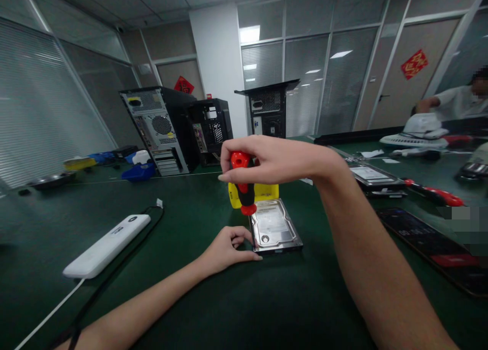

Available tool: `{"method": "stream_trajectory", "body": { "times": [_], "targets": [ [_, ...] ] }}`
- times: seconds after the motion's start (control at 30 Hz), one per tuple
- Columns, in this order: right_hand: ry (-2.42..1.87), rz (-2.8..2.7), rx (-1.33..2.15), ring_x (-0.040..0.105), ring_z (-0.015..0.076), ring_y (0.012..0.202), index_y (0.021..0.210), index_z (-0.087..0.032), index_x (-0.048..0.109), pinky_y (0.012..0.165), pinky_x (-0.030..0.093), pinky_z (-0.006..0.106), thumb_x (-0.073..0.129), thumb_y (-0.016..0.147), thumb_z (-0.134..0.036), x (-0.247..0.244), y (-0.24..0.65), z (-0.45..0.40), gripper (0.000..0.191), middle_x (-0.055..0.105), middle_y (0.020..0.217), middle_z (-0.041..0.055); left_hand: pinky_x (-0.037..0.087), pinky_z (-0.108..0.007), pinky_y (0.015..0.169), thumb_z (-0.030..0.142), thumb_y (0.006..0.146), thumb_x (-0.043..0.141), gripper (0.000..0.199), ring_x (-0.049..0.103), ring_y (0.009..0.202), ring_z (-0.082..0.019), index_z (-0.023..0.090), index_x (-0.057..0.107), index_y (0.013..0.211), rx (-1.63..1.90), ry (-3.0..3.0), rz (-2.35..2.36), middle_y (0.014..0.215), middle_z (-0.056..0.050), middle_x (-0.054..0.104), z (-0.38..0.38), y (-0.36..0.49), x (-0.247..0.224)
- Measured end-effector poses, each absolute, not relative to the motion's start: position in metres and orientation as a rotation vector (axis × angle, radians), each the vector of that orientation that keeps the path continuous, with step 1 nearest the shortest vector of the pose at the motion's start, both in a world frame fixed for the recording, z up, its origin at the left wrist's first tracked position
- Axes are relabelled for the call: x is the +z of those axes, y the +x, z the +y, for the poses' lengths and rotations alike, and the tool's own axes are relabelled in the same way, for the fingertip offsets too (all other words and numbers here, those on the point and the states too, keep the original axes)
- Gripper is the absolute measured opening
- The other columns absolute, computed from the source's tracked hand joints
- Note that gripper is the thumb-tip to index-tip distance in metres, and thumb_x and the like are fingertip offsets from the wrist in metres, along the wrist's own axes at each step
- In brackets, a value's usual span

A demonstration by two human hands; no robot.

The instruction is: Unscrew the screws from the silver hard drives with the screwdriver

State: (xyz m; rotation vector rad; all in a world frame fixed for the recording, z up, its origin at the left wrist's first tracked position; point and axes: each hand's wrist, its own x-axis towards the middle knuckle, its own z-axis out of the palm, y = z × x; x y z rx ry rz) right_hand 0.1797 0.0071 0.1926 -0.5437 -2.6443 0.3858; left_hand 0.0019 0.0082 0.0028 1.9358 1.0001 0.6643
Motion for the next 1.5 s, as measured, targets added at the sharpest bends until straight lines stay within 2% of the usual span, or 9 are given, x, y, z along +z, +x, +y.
{"method": "stream_trajectory", "body": {
  "times": [0.1, 0.17, 0.27, 0.43, 0.67, 0.87, 1.13, 1.33, 1.5],
  "targets": [
    [-0.42, -2.689, 0.51, 0.054, 0.0113, 0.086, 0.098, -0.013, 0.056, 0.071, 0.041, 0.023, 0.044, 0.089, -0.017, 0.196, 0.185, 0.003, 0.016, 0.059, 0.1, 0.005, 0.028, -0.021, 0.053, 0.033, 0.063, 0.077, 0.029, 0.036, 0.058, -0.008, 0.012, 0.066, 0.079, 0.653, 1.939, 1.02, 0.076, -0.001, 0.061, 0.007, 0.003, 0.003],
    [-0.353, -2.691, 0.557, 0.054, 0.0106, 0.088, 0.099, -0.014, 0.056, 0.073, 0.041, 0.022, 0.044, 0.089, -0.017, 0.196, 0.184, 0.003, 0.016, 0.059, 0.102, 0.0043, 0.028, -0.021, 0.053, 0.034, 0.063, 0.077, 0.03, 0.035, 0.058, -0.008, 0.011, 0.066, 0.079, 0.648, 1.948, 1.024, 0.077, -0.001, 0.061, 0.007, 0.002, 0.003],
    [-0.322, -2.687, 0.515, 0.053, 0.0101, 0.081, 0.092, -0.014, 0.058, 0.068, 0.04, 0.022, 0.052, 0.087, -0.027, 0.194, 0.179, 0.006, 0.015, 0.059, 0.092, 0.0026, 0.026, -0.022, 0.052, 0.037, 0.063, 0.077, 0.032, 0.033, 0.058, -0.009, 0.011, 0.066, 0.079, 0.649, 1.962, 1.033, 0.075, -0.001, 0.06, 0.008, 0.001, 0.002],
    [-0.475, -2.628, 0.383, 0.046, 0.0083, 0.062, 0.075, -0.013, 0.057, 0.055, 0.032, 0.023, 0.057, 0.081, -0.044, 0.191, 0.172, 0.008, 0.032, 0.054, 0.071, -0.0005, 0.027, -0.022, 0.053, 0.038, 0.064, 0.077, 0.032, 0.035, 0.059, -0.009, 0.011, 0.066, 0.079, 0.65, 1.963, 1.015, 0.077, -0.001, 0.061, 0.01, 0.0, 0.001],
    [-0.805, -2.456, 0.03, 0.043, 0.0098, 0.058, 0.072, -0.013, 0.062, 0.053, 0.028, 0.024, 0.057, 0.077, -0.048, 0.188, 0.175, 0.008, 0.037, 0.051, 0.064, 0.0014, 0.029, -0.022, 0.054, 0.035, 0.064, 0.076, 0.028, 0.038, 0.059, -0.009, 0.013, 0.066, 0.079, 0.637, 1.971, 1.009, 0.076, 0.0, 0.061, 0.009, 0.001, 0.002],
    [-0.923, -2.367, -0.162, 0.043, 0.0122, 0.058, 0.074, -0.013, 0.061, 0.056, 0.028, 0.027, 0.042, 0.081, -0.062, 0.181, 0.174, 0.019, 0.053, 0.051, 0.064, 0.004, 0.032, -0.022, 0.057, 0.033, 0.065, 0.076, 0.026, 0.042, 0.063, -0.01, 0.014, 0.065, 0.077, 0.632, 1.962, 1.016, 0.075, 0.001, 0.06, 0.009, 0.001, 0.001],
    [-0.9, -2.47, -0.108, 0.042, 0.0142, 0.061, 0.077, -0.016, 0.058, 0.058, 0.025, 0.028, 0.035, 0.091, -0.04, 0.185, 0.179, 0.014, 0.037, 0.054, 0.072, 0.0051, 0.026, -0.021, 0.053, 0.036, 0.065, 0.076, 0.029, 0.031, 0.059, -0.009, 0.012, 0.065, 0.079, 0.626, 1.976, 1.033, 0.075, 0.001, 0.058, 0.009, 0.001, 0.003],
    [-0.8, -2.5, 0.017, 0.042, 0.012, 0.061, 0.072, -0.015, 0.056, 0.06, 0.025, 0.027, 0.037, 0.09, -0.049, 0.186, 0.173, 0.01, 0.043, 0.05, 0.065, 0.0022, 0.026, -0.021, 0.053, 0.035, 0.064, 0.076, 0.028, 0.033, 0.058, -0.009, 0.012, 0.065, 0.077, 0.629, 1.957, 1.028, 0.076, 0.001, 0.059, 0.009, 0.001, 0.003],
    [-0.68, -2.57, 0.167, 0.05, 0.0138, 0.073, 0.085, -0.013, 0.059, 0.065, 0.032, 0.027, 0.034, 0.093, -0.032, 0.187, 0.17, 0.009, 0.033, 0.058, 0.082, 0.0048, 0.026, -0.021, 0.053, 0.036, 0.064, 0.076, 0.029, 0.032, 0.058, -0.009, 0.012, 0.065, 0.078, 0.635, 1.968, 1.03, 0.077, 0.0, 0.059, 0.009, 0.001, 0.003]
  ]
}}
